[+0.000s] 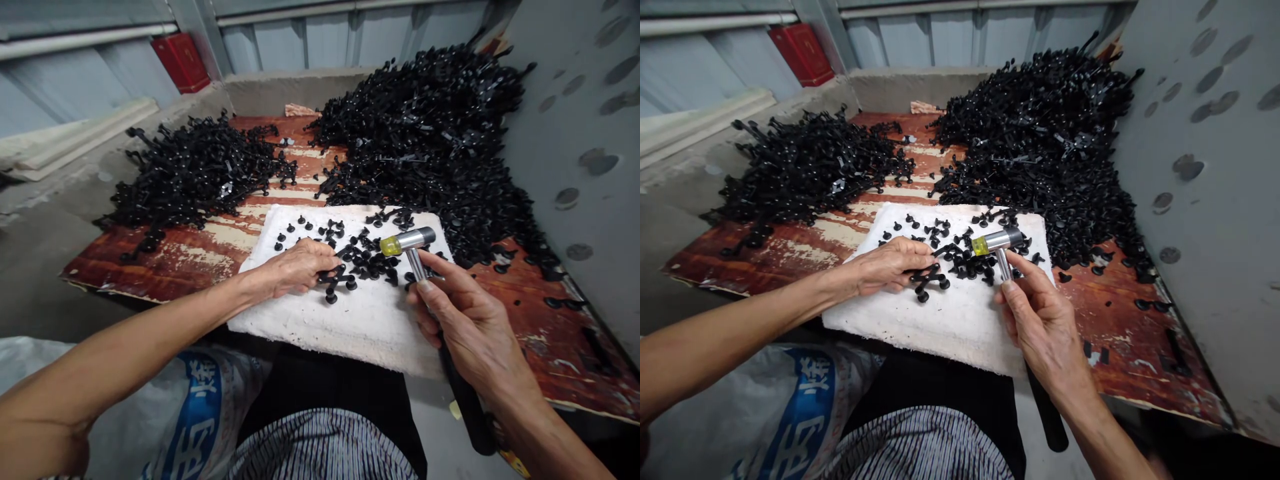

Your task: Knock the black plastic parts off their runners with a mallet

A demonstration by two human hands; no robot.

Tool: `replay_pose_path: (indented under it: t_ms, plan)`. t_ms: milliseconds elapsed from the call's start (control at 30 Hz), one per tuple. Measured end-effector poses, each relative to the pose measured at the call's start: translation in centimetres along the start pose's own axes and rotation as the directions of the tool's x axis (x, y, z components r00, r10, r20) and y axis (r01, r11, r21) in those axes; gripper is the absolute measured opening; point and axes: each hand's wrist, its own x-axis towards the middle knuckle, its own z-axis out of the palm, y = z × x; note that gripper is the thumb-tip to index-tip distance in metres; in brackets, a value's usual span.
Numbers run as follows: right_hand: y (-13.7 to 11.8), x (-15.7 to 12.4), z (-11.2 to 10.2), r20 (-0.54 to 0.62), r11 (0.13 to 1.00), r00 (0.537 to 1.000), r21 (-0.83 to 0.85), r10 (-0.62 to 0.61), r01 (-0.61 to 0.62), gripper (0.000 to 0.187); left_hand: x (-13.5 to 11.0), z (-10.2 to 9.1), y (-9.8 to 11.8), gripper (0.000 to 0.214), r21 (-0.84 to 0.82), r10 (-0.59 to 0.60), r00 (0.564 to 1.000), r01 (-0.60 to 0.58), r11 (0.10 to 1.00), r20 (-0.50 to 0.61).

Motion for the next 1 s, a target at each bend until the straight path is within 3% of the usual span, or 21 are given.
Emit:
replay_pose_path:
  t_ms: [500, 667, 900, 1000]
  plan:
    - [0.32, 0.08, -0.16, 0.002, 1.0, 1.0, -0.007, -0.025, 0.025, 0.045, -0.04, 0.27, 0.24, 0.03, 0.029, -0.015, 0.999, 0.016, 0.999, -0.039]
    - [0.25, -0.01, -0.08, -0.004, 0.999, 1.0, -0.03, -0.018, 0.018, 0.046, -0.17, 0.47, 0.31, 0.032, 0.126, 0.017, 0.999, -0.011, 0.992, -0.043]
    - [0.49, -0.01, -0.25, 0.02, 0.981, 0.995, -0.169, -0.094, 0.096, 0.043, 0.53, -0.29, -0.45, 0.03, 0.193, 0.095, 0.995, -0.087, 0.977, -0.034]
    - [-0.1, 0.32, -0.02, 0.098, 0.93, 0.979, -0.309, -0.176, 0.198, 0.04, 0.63, -0.37, -0.38, 0.031, 0.215, 0.077, 0.996, -0.064, 0.975, -0.054]
